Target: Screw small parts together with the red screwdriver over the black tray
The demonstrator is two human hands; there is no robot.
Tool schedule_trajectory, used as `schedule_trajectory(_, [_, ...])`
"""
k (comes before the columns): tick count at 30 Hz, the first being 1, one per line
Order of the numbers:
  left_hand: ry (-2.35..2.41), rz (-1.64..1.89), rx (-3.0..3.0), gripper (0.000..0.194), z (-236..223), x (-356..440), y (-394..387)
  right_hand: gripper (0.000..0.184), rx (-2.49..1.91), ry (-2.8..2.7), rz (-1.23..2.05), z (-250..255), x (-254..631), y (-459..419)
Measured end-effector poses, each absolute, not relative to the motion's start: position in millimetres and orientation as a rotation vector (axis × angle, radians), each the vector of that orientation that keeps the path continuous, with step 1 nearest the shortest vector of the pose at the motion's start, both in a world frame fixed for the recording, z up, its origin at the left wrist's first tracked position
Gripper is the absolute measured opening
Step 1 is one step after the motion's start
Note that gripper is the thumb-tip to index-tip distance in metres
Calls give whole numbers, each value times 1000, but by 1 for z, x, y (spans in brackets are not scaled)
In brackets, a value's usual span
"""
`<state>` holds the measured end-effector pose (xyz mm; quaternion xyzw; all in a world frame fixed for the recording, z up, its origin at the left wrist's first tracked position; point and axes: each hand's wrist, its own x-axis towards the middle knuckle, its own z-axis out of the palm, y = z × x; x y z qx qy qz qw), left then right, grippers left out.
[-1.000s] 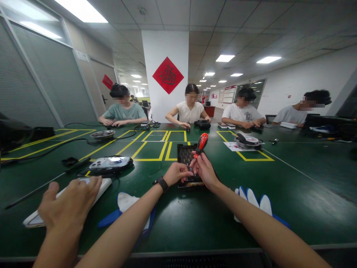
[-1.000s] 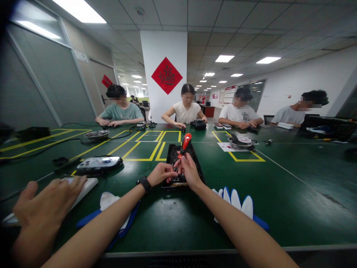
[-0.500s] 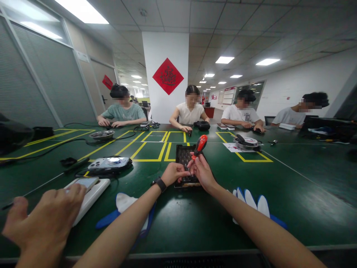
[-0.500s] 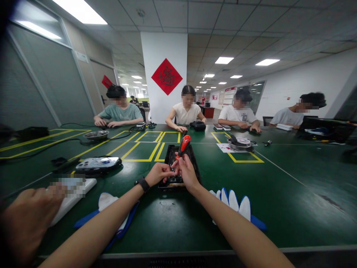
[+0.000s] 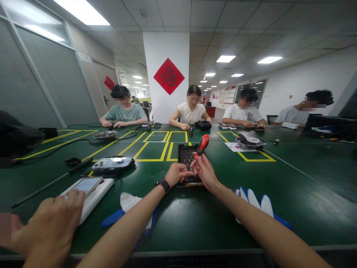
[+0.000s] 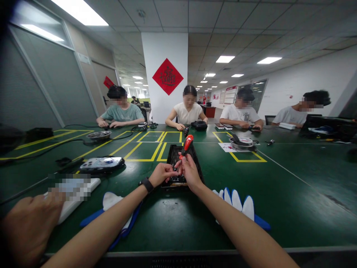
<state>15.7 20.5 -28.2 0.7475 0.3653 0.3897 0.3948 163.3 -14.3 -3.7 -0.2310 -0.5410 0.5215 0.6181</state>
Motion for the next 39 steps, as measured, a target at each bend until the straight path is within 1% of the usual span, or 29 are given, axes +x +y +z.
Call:
schedule_trajectory(9, [849, 943, 2043, 35, -22, 10, 24, 35, -505, -1257, 1282, -1, 166, -17])
schedule_trajectory(13, [825, 853, 2057, 35, -19, 9, 22, 34, -501, -1268, 1270, -1, 166, -17])
schedule_trajectory(20, [696, 827, 2083, 33, -16, 5, 24, 35, -480, -1224, 1324, -1, 168, -14])
schedule_trajectory(29, [719, 854, 1839, 34, -20, 5, 28, 33, -494, -1166, 1284, -5, 168, -11])
schedule_trajectory(39, [664, 811, 1804, 31, -19, 2, 29, 34, -503, -1219, 1225, -5, 167, -12])
